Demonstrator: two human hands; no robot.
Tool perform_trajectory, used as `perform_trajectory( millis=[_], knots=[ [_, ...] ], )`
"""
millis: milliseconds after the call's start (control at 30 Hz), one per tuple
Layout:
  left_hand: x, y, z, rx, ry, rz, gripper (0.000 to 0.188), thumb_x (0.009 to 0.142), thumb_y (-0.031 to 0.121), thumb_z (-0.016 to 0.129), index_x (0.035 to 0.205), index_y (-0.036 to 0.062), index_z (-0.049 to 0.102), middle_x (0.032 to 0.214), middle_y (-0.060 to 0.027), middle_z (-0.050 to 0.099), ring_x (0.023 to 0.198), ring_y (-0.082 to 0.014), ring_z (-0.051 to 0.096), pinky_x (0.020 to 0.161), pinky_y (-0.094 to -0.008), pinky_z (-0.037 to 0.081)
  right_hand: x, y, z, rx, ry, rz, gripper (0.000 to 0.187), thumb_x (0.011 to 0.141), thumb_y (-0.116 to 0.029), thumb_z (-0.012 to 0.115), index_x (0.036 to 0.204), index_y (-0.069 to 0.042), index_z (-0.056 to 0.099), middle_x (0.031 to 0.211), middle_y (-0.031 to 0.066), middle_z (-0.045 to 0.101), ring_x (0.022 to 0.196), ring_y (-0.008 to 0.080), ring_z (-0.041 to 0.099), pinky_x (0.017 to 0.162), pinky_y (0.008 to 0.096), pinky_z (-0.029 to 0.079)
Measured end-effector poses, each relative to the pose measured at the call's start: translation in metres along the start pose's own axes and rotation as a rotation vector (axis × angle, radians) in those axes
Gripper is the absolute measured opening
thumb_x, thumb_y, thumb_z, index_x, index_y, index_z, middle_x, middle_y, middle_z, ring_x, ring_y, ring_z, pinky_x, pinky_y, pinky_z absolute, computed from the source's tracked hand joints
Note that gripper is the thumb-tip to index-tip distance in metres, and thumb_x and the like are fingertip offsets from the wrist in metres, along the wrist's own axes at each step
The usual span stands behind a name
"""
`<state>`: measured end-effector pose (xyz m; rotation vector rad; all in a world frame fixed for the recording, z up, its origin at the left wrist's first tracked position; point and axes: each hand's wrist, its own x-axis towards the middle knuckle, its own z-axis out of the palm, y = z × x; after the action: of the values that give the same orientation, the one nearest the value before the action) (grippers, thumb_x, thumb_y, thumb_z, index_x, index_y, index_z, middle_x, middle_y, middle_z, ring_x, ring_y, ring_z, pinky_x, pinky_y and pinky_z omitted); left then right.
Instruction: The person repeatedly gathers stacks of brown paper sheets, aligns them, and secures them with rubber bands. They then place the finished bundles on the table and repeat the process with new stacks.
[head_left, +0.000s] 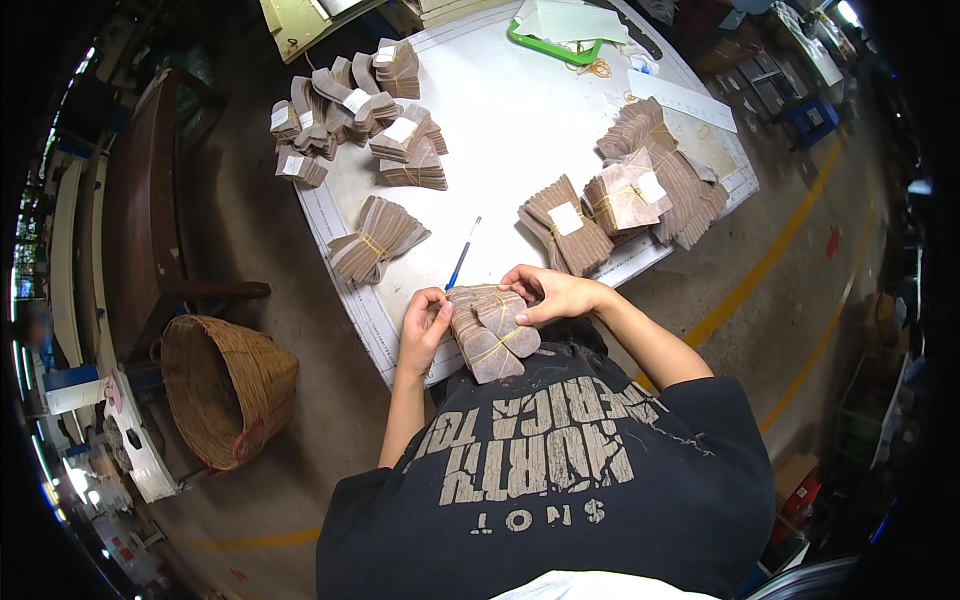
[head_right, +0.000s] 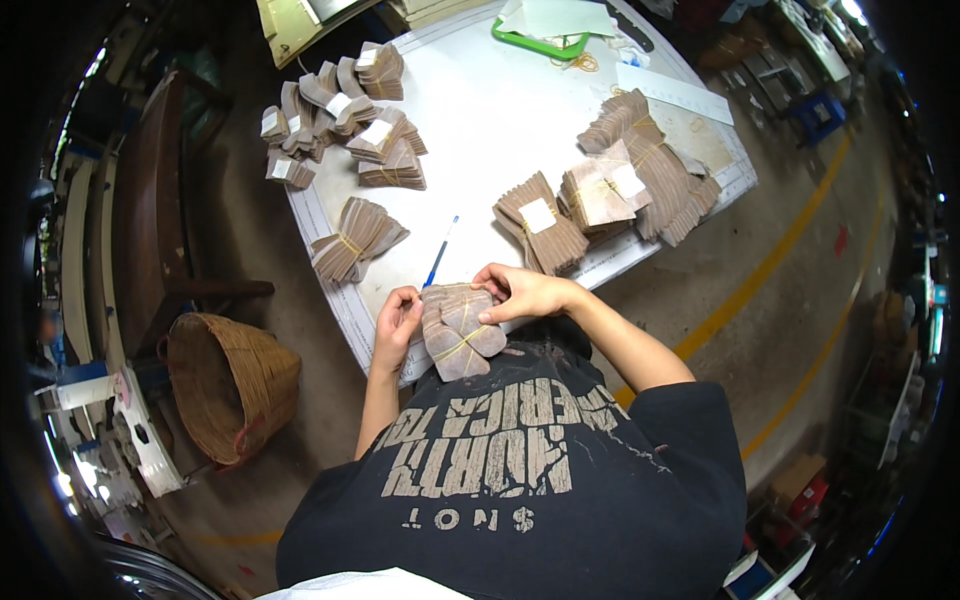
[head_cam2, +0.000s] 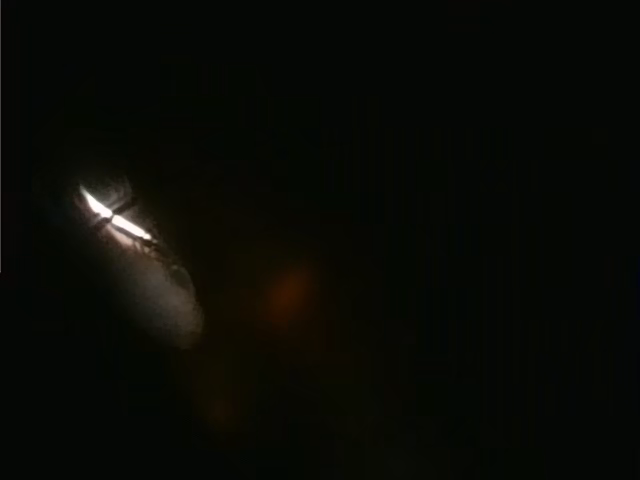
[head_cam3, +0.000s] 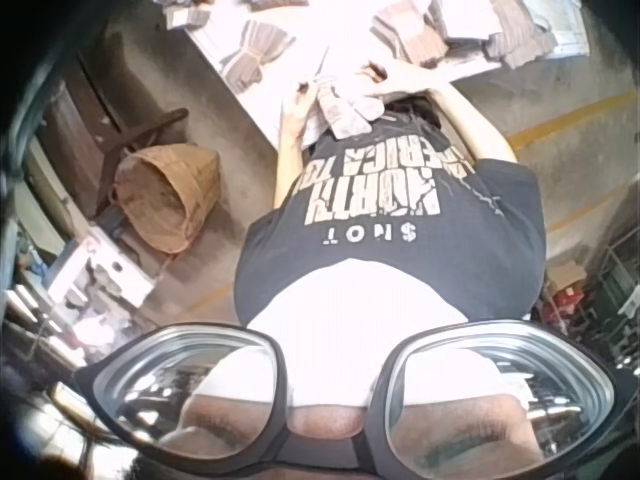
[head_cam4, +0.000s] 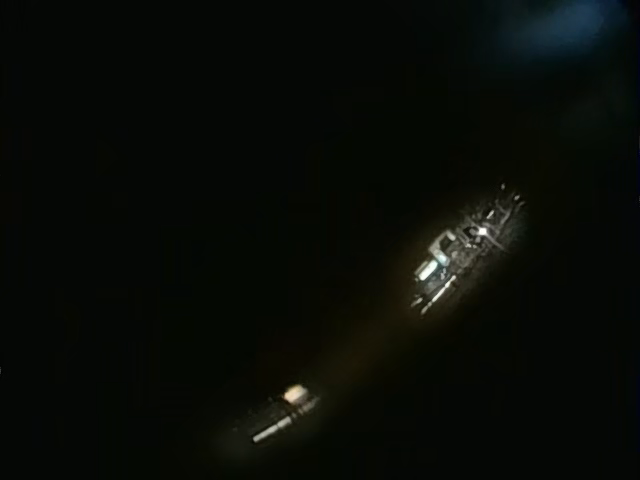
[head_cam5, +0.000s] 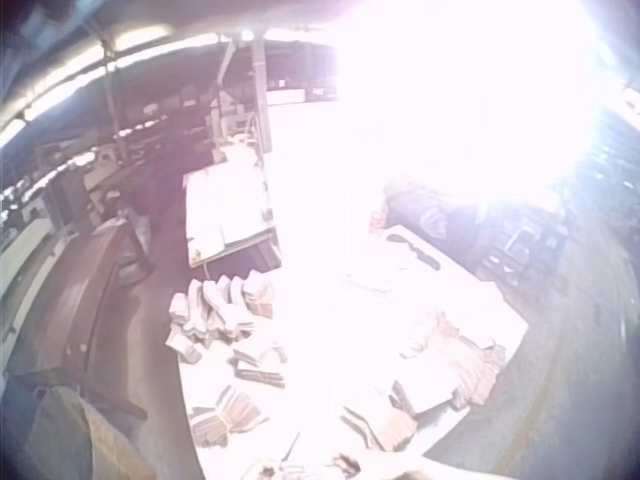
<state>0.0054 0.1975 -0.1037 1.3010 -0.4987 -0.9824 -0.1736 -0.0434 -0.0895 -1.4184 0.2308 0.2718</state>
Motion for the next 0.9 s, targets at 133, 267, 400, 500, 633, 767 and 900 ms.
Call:
perform_trajectory(
  millis=[133,267,400,500,633,767,900],
  knots=[
    [0.005,0.01,-0.013,0.231,-0.107,-0.112,0.014,0.104,0.018,0.069,0.106,0.0065,0.061,0.096,0.0055,0.054,0.085,-0.0056,0.048,0.076,-0.021,0.04,0.005,-0.015,0.001,-0.034,-0.028,0.067,0.063,0.087,-0.022,0.088,0.135,0.0,0.054,0.098,-0.0033,0.047,0.092,0.0081,0.045,0.081,0.0236,0.041],
    [0.009,0.016,-0.033,0.353,-0.222,-0.169,0.014,0.102,0.018,0.071,0.104,0.0076,0.063,0.091,0.0073,0.054,0.081,-0.0038,0.043,0.072,-0.021,0.036,0.01,-0.033,-0.003,-0.179,-0.062,0.045,0.069,0.082,-0.039,0.093,0.127,0.002,0.061,0.094,-0.0019,0.052,0.089,0.0108,0.05,0.076,0.0252,0.045],
    [0.005,0.022,-0.042,0.236,-0.296,-0.203,0.025,0.097,0.023,0.078,0.108,0.0079,0.061,0.09,0.0079,0.051,0.078,-0.0042,0.039,0.07,-0.022,0.035,0.017,-0.056,-0.012,-0.323,-0.152,0.064,0.07,0.081,-0.036,0.094,0.128,0.001,0.057,0.097,-0.0008,0.053,0.088,0.012,0.051,0.076,0.0278,0.046],
    [0.001,0.029,-0.048,0.166,-0.438,-0.237,0.051,0.088,0.033,0.087,0.118,0.0082,0.054,0.09,0.0078,0.044,0.078,-0.0058,0.035,0.071,-0.0233,0.035,0.023,-0.066,-0.018,-0.404,-0.206,0.082,0.066,0.082,-0.033,0.095,0.123,0.001,0.056,0.097,0.0003,0.055,0.088,0.0133,0.051,0.076,0.0299,0.047],
    [-0.01,0.025,-0.028,0.204,-0.41,-0.17,0.085,0.071,0.036,0.101,0.125,0.0087,0.042,0.09,0.0067,0.036,0.079,-0.0063,0.033,0.071,-0.0253,0.035,0.03,-0.07,-0.02,-0.425,-0.253,0.08,0.06,0.081,-0.031,0.094,0.115,-0.001,0.055,0.095,0.0019,0.057,0.087,0.0143,0.05,0.074,0.0314,0.045],
    [-0.017,0.024,-0.013,0.173,-0.231,-0.225,0.079,0.07,0.027,0.103,0.118,0.0083,0.043,0.088,0.0063,0.039,0.076,-0.0051,0.034,0.065,-0.0211,0.035,0.029,-0.083,-0.017,-0.507,-0.217,0.072,0.053,0.081,-0.026,0.093,0.107,-0.002,0.054,0.089,0.0019,0.056,0.082,0.0147,0.05,0.072,0.0325,0.045],
    [-0.022,0.042,0.006,0.017,-0.137,-0.234,0.065,0.078,0.019,0.098,0.116,0.0097,0.045,0.087,0.0072,0.044,0.075,-0.0018,0.038,0.064,-0.0182,0.037,0.022,-0.094,-0.012,-0.562,-0.077,0.082,0.043,0.081,-0.021,0.092,0.099,-0.003,0.057,0.078,0.0027,0.056,0.074,0.017,0.051,0.068,0.0337,0.046]
  ],
)
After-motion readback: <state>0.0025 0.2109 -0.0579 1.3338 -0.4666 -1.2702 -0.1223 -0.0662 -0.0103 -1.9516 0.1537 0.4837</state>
